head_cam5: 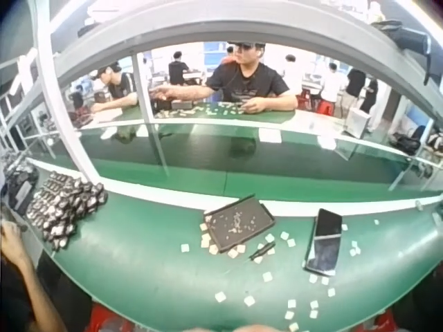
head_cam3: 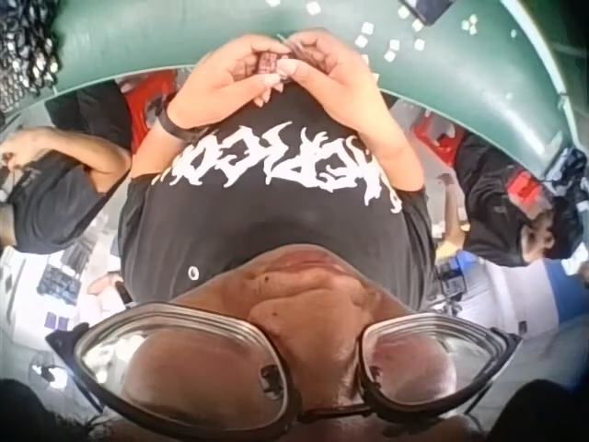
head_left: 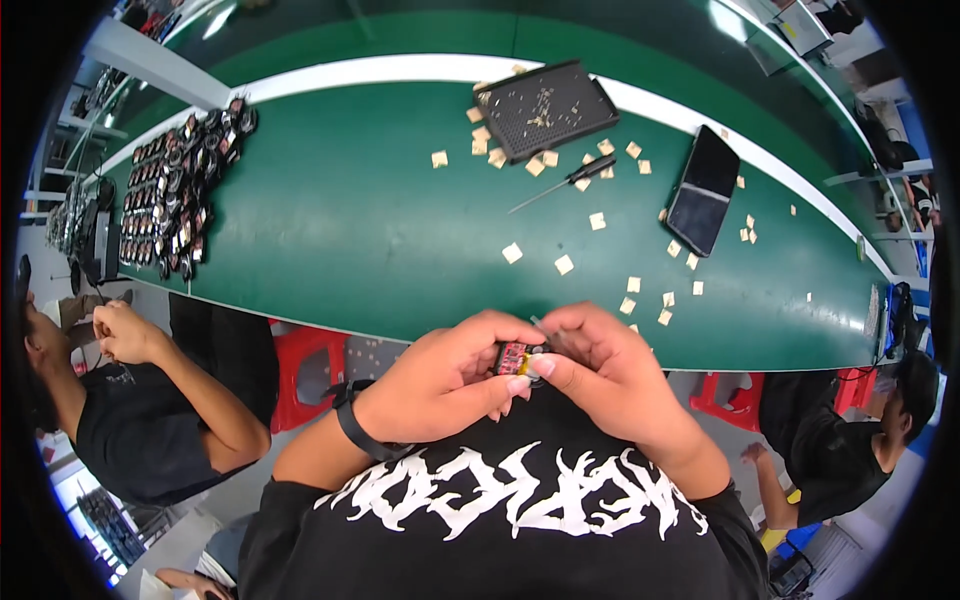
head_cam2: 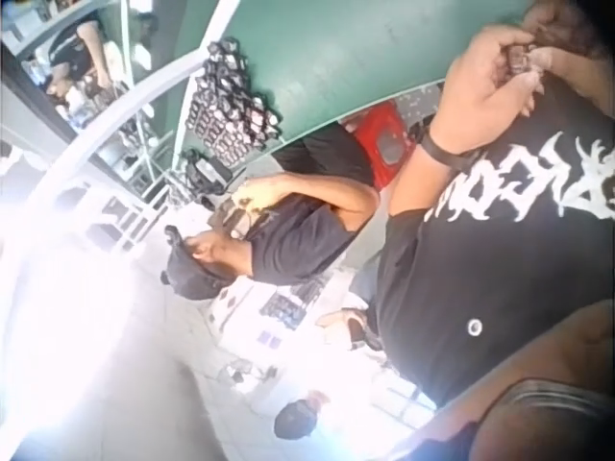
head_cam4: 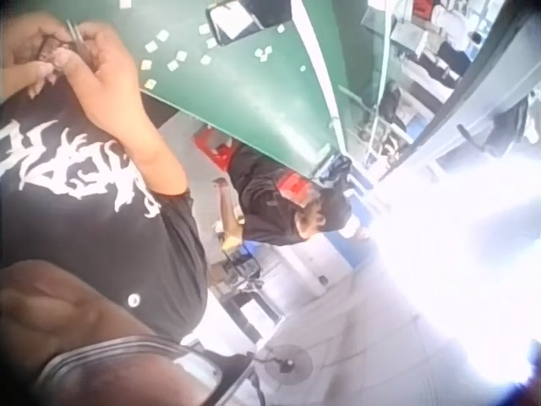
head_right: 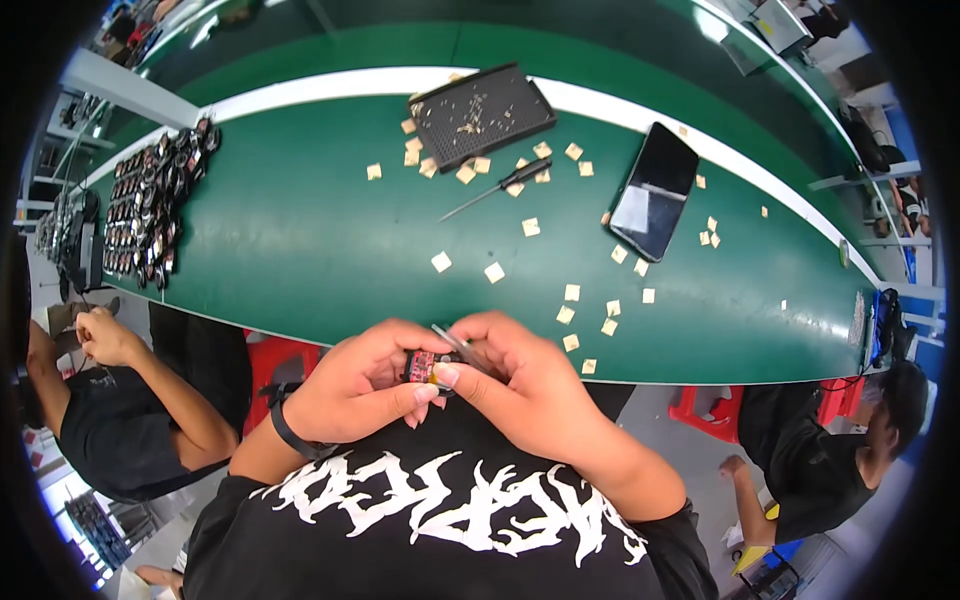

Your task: Assemble internal components and wiring of smartwatches or similar small electronic devices using tweezers and hands.

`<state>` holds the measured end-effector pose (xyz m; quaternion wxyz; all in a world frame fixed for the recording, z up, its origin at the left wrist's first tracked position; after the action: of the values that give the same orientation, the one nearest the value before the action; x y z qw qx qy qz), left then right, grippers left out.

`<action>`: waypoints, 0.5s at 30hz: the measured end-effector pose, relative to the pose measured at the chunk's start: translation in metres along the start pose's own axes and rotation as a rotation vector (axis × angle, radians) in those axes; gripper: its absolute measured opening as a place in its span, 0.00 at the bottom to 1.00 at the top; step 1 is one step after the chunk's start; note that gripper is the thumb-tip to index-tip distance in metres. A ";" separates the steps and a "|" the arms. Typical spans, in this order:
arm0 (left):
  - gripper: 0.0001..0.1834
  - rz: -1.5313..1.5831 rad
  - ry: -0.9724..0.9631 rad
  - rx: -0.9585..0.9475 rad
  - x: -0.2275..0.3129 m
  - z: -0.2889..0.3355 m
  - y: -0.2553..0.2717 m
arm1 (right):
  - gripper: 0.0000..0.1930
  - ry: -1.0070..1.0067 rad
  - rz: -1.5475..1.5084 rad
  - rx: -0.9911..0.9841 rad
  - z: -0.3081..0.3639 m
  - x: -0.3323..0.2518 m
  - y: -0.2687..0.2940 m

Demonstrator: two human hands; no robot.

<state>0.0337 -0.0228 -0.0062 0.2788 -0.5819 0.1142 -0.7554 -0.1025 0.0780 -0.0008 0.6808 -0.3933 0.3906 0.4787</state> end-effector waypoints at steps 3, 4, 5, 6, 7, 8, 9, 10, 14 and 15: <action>0.19 -0.037 -0.073 0.081 0.009 0.002 0.008 | 0.13 0.113 0.180 0.136 0.002 -0.003 0.017; 0.18 -0.053 -0.079 0.151 0.011 0.003 0.016 | 0.12 0.173 0.274 0.228 0.001 -0.006 0.027; 0.15 -0.073 -0.107 0.228 0.015 0.007 0.023 | 0.11 0.153 0.325 0.339 0.002 -0.007 0.042; 0.15 -0.083 -0.116 0.228 0.018 0.007 0.029 | 0.11 0.155 0.437 0.455 0.004 -0.011 0.059; 0.15 -0.180 -0.160 0.336 0.023 0.012 0.042 | 0.11 0.147 0.360 0.582 0.005 -0.011 0.073; 0.14 -0.280 -0.205 0.452 0.028 0.018 0.054 | 0.10 0.173 0.431 0.673 0.008 -0.020 0.083; 0.14 -0.298 -0.257 0.497 0.031 0.021 0.064 | 0.10 0.186 0.475 0.749 0.011 -0.013 0.099; 0.14 -0.315 -0.271 0.526 0.034 0.023 0.075 | 0.11 0.169 0.425 0.771 0.015 -0.008 0.107; 0.14 -0.467 -0.328 0.743 0.059 0.032 0.114 | 0.15 0.080 0.365 0.730 0.030 0.016 0.124; 0.14 -0.525 -0.345 0.776 0.065 0.032 0.124 | 0.15 0.049 0.362 0.703 0.030 0.016 0.121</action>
<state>0.0883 -0.1555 -0.0048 0.2900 -0.5607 -0.3735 -0.6797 -0.2102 0.1391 -0.0237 0.6691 -0.0721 0.6098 0.4186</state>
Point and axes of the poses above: each hand's wrist, its own z-axis away from the middle knuckle, its own y-axis out of the back of the hand, x = y × z, the point moved 5 cm from there along -z, towards the middle knuckle, and after that the axes turned 9 degrees about z, right-handed, at the moved point
